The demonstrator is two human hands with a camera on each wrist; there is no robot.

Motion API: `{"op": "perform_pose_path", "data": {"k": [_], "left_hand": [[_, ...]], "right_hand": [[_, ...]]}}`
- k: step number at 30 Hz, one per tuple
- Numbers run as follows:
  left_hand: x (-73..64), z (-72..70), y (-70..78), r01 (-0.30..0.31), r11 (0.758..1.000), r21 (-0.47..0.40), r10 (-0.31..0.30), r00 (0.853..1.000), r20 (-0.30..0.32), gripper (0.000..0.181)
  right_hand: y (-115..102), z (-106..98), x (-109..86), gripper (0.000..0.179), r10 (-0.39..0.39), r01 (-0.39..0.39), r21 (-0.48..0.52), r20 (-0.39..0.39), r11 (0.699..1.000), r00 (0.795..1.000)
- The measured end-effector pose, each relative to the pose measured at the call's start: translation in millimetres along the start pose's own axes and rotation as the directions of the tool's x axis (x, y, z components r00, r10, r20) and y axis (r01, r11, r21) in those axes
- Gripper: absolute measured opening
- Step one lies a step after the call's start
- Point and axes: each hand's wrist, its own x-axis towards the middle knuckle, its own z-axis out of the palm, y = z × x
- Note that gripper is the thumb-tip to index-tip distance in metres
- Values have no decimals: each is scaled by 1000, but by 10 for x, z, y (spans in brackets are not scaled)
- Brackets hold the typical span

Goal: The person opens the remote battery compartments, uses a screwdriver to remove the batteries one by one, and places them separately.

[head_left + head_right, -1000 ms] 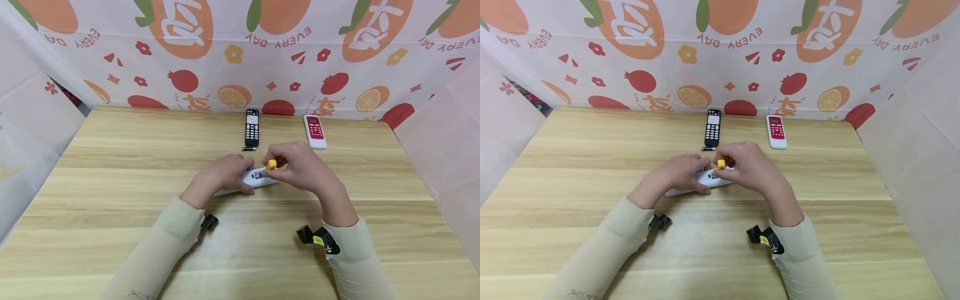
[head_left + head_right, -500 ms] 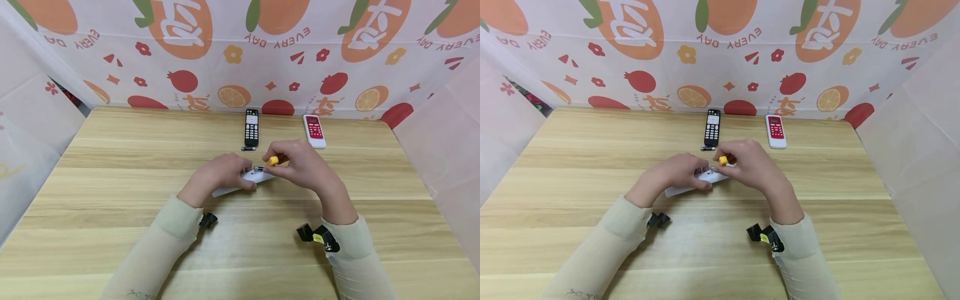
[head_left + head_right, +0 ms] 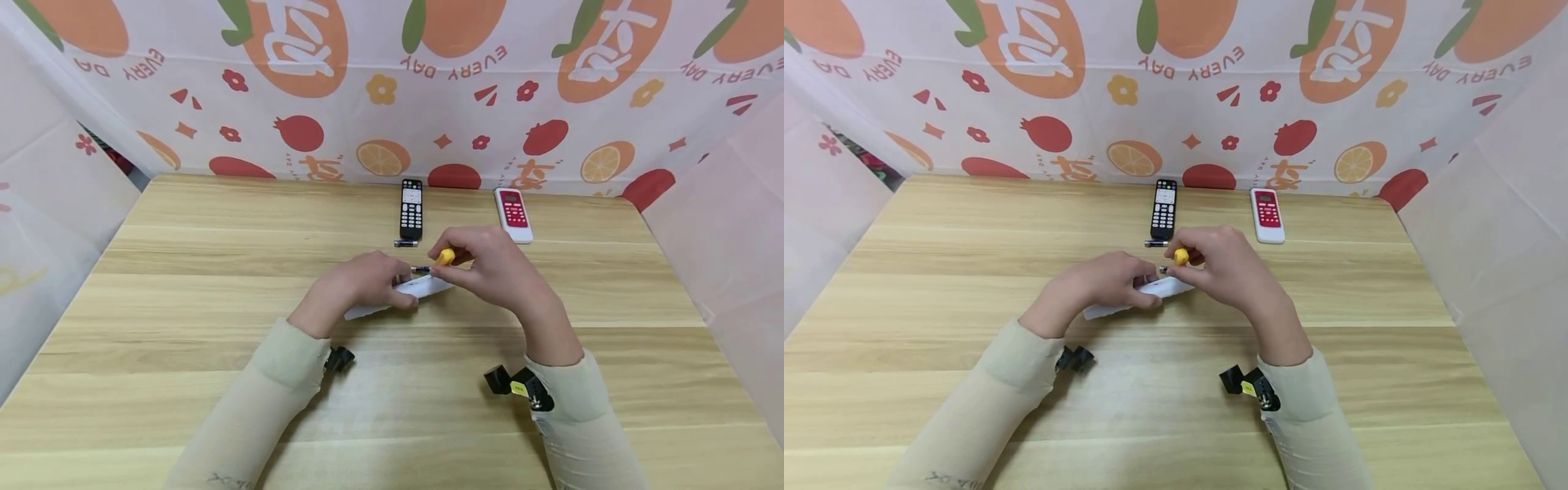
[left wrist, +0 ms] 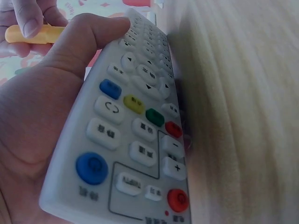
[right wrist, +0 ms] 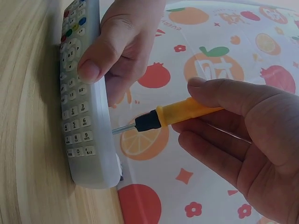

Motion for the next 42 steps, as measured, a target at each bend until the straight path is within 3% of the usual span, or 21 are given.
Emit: {"op": "perform_pose_path", "data": {"k": [11,22,29,35,42], "left_hand": [[-4,-3,19,1,1000,8,-1,1000,1,31],[-31,18,74,43,999,12,-43,999,9,41],[-21,58,139,88,991,98,-90,996,10,55],[-48,86,178,68,979,191,-65,998,-21,63],[-202,5,86,28,977,210,-8,995,-96,67]], "right_hand": [[8,-25,-12,17,26,-26,-24,-27,999,999],[48,-72,-39,18,34,-38,-30,-107,999,994],[83,-103,-47,22,62,-64,-5,-135,998,989],[120,-133,-82,32,99,-107,-28,-198,994,975],[118,-182,-80,50,188,-188,27,-257,982,948]]}}
